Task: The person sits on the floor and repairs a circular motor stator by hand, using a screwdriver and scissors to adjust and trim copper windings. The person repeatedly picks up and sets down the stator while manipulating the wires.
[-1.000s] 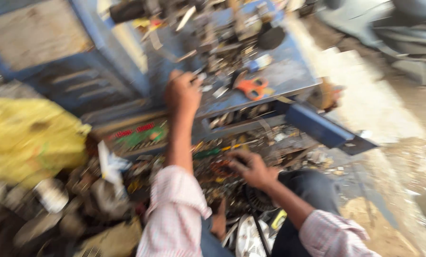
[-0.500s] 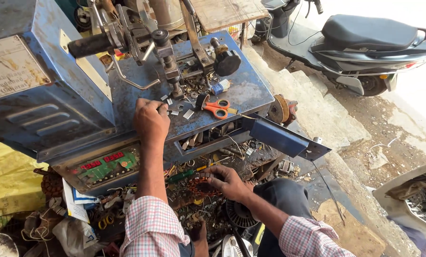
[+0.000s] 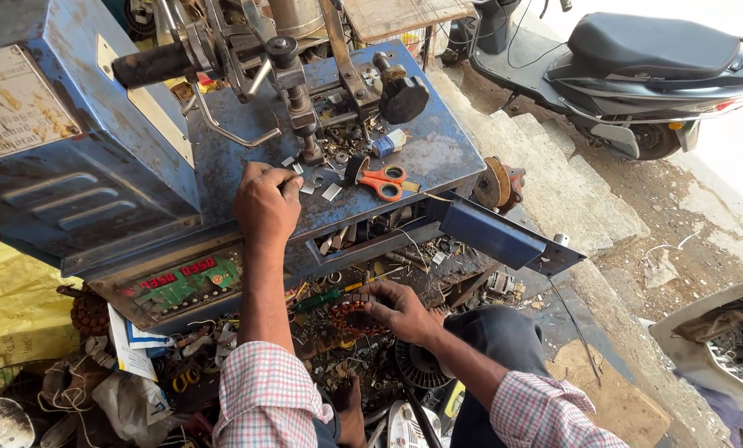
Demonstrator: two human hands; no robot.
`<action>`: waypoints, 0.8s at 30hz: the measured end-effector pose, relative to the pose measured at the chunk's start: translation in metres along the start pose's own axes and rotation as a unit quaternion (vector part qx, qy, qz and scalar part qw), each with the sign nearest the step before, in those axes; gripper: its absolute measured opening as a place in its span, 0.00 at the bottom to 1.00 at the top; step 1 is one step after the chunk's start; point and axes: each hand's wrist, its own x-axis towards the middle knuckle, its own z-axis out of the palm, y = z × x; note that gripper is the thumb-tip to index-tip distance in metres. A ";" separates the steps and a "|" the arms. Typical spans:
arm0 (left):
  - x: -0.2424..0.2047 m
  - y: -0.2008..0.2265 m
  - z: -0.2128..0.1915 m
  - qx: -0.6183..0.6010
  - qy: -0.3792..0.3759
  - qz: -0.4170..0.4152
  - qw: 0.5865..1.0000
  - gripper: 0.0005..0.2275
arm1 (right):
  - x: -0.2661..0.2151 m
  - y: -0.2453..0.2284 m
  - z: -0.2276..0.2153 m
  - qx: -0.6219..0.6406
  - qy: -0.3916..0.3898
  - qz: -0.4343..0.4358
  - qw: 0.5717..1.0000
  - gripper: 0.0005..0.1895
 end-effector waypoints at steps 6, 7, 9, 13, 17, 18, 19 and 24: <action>0.001 -0.001 0.006 0.062 0.000 0.011 0.998 0.05 | -0.001 -0.002 0.000 -0.031 0.002 0.017 0.999 0.19; 0.003 -0.002 0.008 0.072 -0.002 0.007 0.997 0.06 | 0.000 -0.002 0.000 -0.028 0.002 0.023 0.999 0.19; 0.004 -0.005 0.010 0.077 0.011 0.010 0.997 0.06 | -0.001 -0.003 0.001 -0.020 0.002 0.037 0.999 0.19; 0.003 -0.013 0.015 0.023 0.052 -0.001 0.998 0.04 | -0.004 -0.007 0.003 -0.025 -0.002 0.011 1.000 0.18; 0.003 -0.022 0.018 -0.091 0.057 -0.072 0.992 0.04 | -0.008 -0.010 0.005 -0.017 -0.004 0.020 1.000 0.18; 0.003 -0.024 0.017 -0.098 0.069 -0.061 0.991 0.04 | -0.008 -0.010 0.004 -0.008 -0.008 0.022 1.000 0.18; 0.003 -0.026 0.017 -0.104 0.080 -0.049 0.990 0.04 | -0.009 -0.010 0.005 -0.010 -0.006 0.026 1.000 0.18; 0.001 -0.026 0.013 -0.089 0.160 0.093 0.979 0.02 | -0.009 -0.006 0.004 -0.017 -0.004 -0.002 1.000 0.18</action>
